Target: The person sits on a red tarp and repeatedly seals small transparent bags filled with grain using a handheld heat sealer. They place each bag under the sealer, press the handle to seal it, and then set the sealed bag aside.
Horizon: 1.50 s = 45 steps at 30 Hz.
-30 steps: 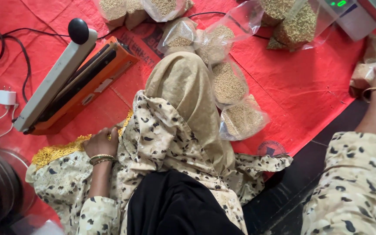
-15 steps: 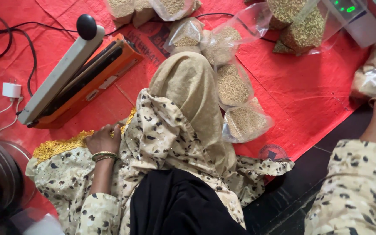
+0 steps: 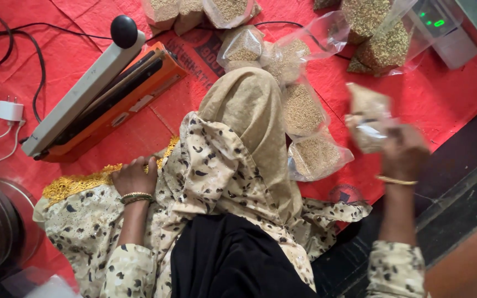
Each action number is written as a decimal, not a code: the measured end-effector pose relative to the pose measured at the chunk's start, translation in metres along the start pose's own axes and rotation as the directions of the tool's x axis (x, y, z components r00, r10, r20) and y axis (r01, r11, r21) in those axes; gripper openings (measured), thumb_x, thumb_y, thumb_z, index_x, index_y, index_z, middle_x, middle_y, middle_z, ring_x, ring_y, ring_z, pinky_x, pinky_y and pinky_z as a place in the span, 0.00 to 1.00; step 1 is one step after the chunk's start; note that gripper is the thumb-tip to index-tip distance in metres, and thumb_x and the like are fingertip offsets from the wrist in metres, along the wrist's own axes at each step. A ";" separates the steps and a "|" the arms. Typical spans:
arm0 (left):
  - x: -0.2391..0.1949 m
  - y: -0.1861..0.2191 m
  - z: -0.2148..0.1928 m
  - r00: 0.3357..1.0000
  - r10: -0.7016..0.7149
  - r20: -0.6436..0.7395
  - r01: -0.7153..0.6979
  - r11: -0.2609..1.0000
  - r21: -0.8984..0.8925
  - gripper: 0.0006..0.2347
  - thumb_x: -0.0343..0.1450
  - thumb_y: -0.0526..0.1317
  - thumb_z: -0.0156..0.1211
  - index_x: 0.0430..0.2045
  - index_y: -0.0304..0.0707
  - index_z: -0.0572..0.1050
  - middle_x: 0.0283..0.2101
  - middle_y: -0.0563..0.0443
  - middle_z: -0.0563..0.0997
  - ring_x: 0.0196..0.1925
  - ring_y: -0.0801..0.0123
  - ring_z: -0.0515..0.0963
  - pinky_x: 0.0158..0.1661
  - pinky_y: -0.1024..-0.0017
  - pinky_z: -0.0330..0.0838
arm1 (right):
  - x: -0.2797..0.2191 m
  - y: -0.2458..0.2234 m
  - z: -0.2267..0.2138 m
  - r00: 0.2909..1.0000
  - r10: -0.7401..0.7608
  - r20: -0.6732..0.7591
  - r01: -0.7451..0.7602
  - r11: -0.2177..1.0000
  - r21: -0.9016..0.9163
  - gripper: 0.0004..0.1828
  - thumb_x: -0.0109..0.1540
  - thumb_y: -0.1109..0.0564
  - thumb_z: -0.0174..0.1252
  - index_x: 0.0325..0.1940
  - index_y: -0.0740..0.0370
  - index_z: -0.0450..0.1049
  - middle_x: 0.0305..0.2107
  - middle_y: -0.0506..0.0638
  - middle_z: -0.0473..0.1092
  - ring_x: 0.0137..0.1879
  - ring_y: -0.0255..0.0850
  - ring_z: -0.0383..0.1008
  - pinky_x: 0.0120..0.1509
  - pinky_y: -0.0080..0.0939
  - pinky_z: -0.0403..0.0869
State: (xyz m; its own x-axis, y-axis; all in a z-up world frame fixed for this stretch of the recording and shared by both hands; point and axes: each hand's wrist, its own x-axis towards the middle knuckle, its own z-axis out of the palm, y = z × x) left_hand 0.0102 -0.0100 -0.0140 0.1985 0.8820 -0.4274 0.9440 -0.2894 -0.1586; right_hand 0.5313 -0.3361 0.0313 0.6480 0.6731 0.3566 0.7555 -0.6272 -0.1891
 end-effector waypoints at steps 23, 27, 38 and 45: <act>-0.012 -0.005 -0.016 0.981 0.040 -0.189 -0.069 0.987 -0.148 0.16 0.76 0.54 0.49 0.34 0.51 0.84 0.33 0.50 0.86 0.34 0.62 0.83 0.45 0.53 0.70 | 0.008 -0.093 -0.138 0.957 0.024 0.289 -0.079 0.981 0.178 0.06 0.62 0.67 0.56 0.42 0.68 0.75 0.37 0.58 0.77 0.42 0.45 0.81 0.51 0.42 0.77; -0.013 -0.008 -0.016 0.958 0.016 -0.286 -0.088 0.967 -0.241 0.14 0.71 0.52 0.54 0.29 0.49 0.85 0.28 0.50 0.85 0.33 0.59 0.83 0.46 0.50 0.70 | 0.018 -0.150 -0.188 0.947 -0.089 0.309 0.037 0.985 0.170 0.06 0.62 0.67 0.57 0.42 0.67 0.76 0.37 0.57 0.77 0.42 0.43 0.79 0.50 0.42 0.76; -0.015 -0.020 -0.004 0.893 -0.146 -0.425 -0.148 0.797 -0.585 0.13 0.69 0.40 0.57 0.47 0.43 0.74 0.49 0.46 0.78 0.51 0.54 0.76 0.52 0.53 0.67 | 0.064 -0.342 -0.112 0.899 -0.430 0.084 0.289 0.726 0.624 0.06 0.63 0.71 0.63 0.40 0.65 0.75 0.35 0.51 0.75 0.42 0.38 0.76 0.50 0.38 0.74; -0.011 -0.027 0.013 0.712 -0.424 -0.560 -0.283 0.556 -0.781 0.23 0.65 0.25 0.54 0.57 0.35 0.66 0.56 0.37 0.74 0.59 0.49 0.73 0.60 0.56 0.66 | 0.048 -0.481 -0.014 0.687 -0.724 -0.063 0.509 0.418 0.753 0.08 0.61 0.73 0.63 0.37 0.64 0.76 0.34 0.52 0.75 0.41 0.43 0.76 0.45 0.42 0.73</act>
State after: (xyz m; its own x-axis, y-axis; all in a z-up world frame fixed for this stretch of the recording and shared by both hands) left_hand -0.0208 -0.0169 -0.0164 -0.1116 0.9588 0.2611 0.6747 -0.1198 0.7283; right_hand 0.1977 -0.0069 0.1520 -0.1079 0.8919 0.4391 0.7176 0.3756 -0.5865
